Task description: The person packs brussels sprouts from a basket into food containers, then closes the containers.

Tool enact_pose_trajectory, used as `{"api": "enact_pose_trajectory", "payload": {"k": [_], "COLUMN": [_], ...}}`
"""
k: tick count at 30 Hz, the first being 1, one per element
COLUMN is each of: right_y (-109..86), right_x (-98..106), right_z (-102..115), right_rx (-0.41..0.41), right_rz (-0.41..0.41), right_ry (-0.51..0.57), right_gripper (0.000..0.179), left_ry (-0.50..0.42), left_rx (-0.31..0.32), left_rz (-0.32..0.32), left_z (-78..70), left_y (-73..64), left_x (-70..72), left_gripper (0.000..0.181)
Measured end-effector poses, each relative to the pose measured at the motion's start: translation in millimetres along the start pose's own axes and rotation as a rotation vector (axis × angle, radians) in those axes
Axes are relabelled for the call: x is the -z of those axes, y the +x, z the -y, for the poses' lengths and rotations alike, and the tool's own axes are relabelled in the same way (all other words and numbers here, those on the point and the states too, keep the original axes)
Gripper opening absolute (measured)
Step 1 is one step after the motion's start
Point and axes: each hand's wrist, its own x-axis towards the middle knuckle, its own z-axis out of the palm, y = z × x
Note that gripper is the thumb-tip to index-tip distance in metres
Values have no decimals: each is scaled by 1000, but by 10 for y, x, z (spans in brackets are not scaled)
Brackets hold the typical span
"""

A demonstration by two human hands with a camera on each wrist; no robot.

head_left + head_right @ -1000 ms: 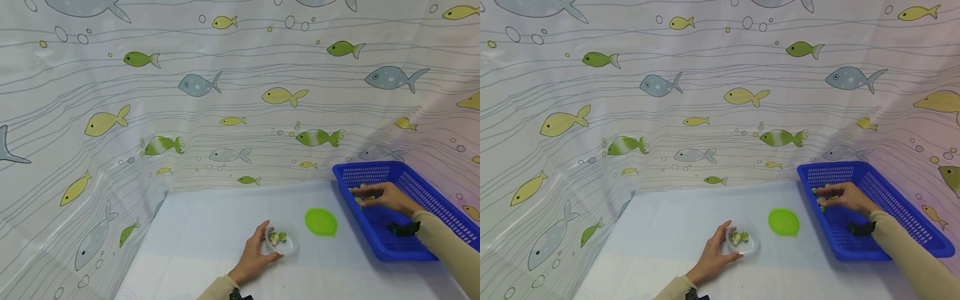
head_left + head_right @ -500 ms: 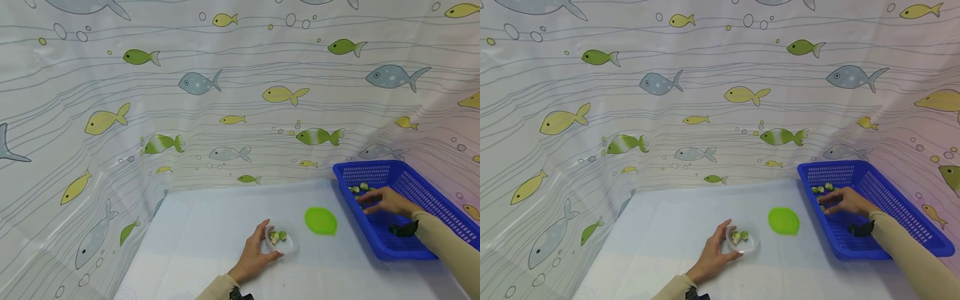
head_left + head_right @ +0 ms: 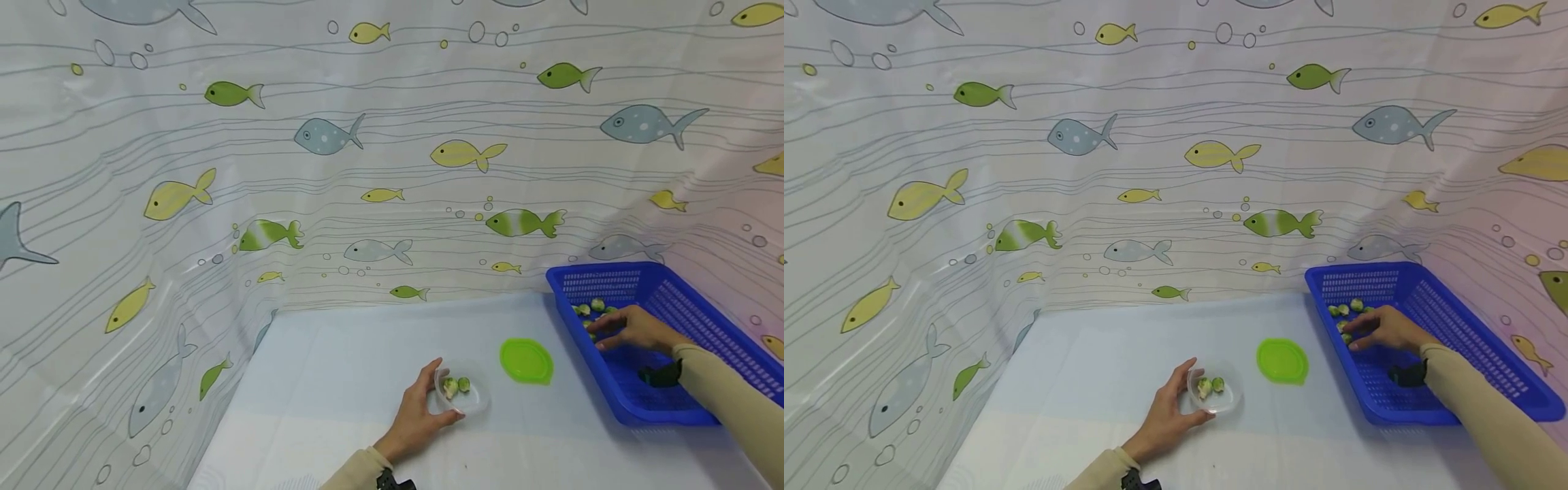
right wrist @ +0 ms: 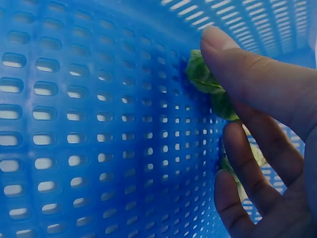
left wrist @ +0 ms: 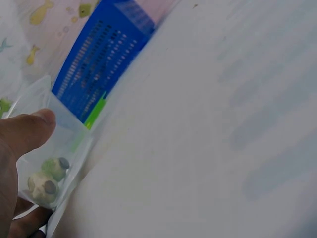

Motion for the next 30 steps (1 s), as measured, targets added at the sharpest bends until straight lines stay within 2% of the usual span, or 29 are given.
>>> {"api": "enact_pose_trajectory", "payload": {"k": [10, 30], "right_y": [11, 27], "right_x": [-27, -29], "right_z": [52, -10], "right_rx": [-30, -30], "right_rz": [-41, -46], "right_ry": [-63, -94], "right_gripper": [31, 37], "left_ry": [1, 7], "left_rx": [4, 15], "left_rz": [-3, 2], "left_z": [9, 9], "left_y": [5, 14], "left_x": [-6, -11], "left_gripper": [99, 99]}}
